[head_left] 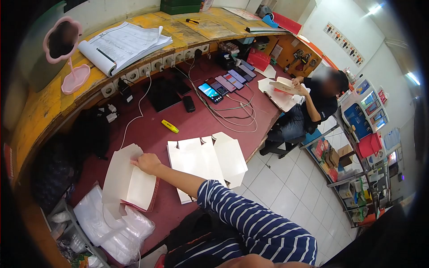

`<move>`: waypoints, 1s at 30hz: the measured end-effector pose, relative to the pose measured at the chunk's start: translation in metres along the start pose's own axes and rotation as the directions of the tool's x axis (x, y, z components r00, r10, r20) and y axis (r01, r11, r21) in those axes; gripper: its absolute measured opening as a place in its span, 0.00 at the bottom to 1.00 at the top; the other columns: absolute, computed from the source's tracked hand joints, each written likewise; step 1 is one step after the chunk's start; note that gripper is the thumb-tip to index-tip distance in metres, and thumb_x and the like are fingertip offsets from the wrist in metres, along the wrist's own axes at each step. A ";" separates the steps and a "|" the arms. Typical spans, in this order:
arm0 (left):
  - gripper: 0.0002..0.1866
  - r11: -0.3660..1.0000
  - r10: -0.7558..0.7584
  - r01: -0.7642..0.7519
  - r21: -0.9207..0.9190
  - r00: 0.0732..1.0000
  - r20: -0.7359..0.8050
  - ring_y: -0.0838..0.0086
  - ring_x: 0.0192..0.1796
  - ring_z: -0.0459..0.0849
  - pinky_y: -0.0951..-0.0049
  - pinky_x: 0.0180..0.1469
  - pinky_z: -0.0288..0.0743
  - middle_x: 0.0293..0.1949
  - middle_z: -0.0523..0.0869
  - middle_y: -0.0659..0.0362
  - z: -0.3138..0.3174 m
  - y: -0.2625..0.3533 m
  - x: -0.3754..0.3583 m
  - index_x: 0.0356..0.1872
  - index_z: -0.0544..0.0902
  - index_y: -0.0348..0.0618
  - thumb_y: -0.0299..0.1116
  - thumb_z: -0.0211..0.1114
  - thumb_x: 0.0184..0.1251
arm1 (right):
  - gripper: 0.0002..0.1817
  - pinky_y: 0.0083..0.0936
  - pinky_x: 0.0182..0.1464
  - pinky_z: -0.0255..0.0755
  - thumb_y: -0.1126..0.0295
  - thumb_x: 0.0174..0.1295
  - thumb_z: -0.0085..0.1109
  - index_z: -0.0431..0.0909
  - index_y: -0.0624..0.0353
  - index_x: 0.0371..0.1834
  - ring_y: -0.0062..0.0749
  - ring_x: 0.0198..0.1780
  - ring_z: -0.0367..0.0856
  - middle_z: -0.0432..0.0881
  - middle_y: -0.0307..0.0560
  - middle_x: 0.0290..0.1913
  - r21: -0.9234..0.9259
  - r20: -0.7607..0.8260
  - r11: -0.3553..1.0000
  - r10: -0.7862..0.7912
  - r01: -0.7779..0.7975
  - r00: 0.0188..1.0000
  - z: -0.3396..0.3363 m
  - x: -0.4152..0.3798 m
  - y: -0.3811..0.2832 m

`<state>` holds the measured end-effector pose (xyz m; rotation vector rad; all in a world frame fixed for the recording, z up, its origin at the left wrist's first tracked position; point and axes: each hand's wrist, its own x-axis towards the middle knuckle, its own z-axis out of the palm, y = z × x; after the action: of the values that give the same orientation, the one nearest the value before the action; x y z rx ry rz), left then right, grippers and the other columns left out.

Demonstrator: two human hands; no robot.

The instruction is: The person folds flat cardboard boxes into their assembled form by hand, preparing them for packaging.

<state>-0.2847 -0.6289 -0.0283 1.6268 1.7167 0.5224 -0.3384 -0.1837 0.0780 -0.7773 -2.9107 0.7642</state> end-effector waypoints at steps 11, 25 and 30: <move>0.14 1.000 0.022 -0.022 0.001 0.999 0.028 0.54 0.38 0.77 0.58 0.39 0.70 0.37 0.76 0.43 -0.034 0.024 0.042 0.38 0.74 0.39 0.36 0.56 0.54 | 0.31 0.40 0.37 0.72 0.46 0.61 0.35 0.78 0.64 0.24 0.47 0.34 0.78 0.79 0.55 0.28 0.022 0.030 1.000 0.014 -0.014 0.999 -0.002 0.000 0.000; 0.13 0.998 0.059 -0.059 0.003 0.995 0.076 0.54 0.37 0.77 0.58 0.38 0.70 0.37 0.76 0.43 -0.092 0.061 0.118 0.37 0.74 0.39 0.36 0.55 0.54 | 0.29 0.35 0.40 0.71 0.51 0.64 0.32 0.76 0.67 0.31 0.46 0.38 0.78 0.79 0.54 0.32 0.219 -0.266 0.956 -0.135 0.196 0.955 0.000 -0.013 0.031; 0.13 0.999 0.043 -0.042 -0.014 0.997 0.068 0.54 0.37 0.77 0.57 0.38 0.70 0.37 0.77 0.42 -0.113 0.084 0.140 0.37 0.74 0.39 0.36 0.55 0.54 | 0.23 0.22 0.39 0.70 0.55 0.65 0.37 0.75 0.66 0.38 0.25 0.35 0.76 0.78 0.46 0.30 0.806 -0.194 0.588 0.379 -0.073 0.905 0.016 -0.102 0.089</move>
<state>-0.3027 -0.4616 0.0765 1.6571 1.6293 0.4917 -0.2106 -0.1724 0.0311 -1.0187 -1.8340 1.5758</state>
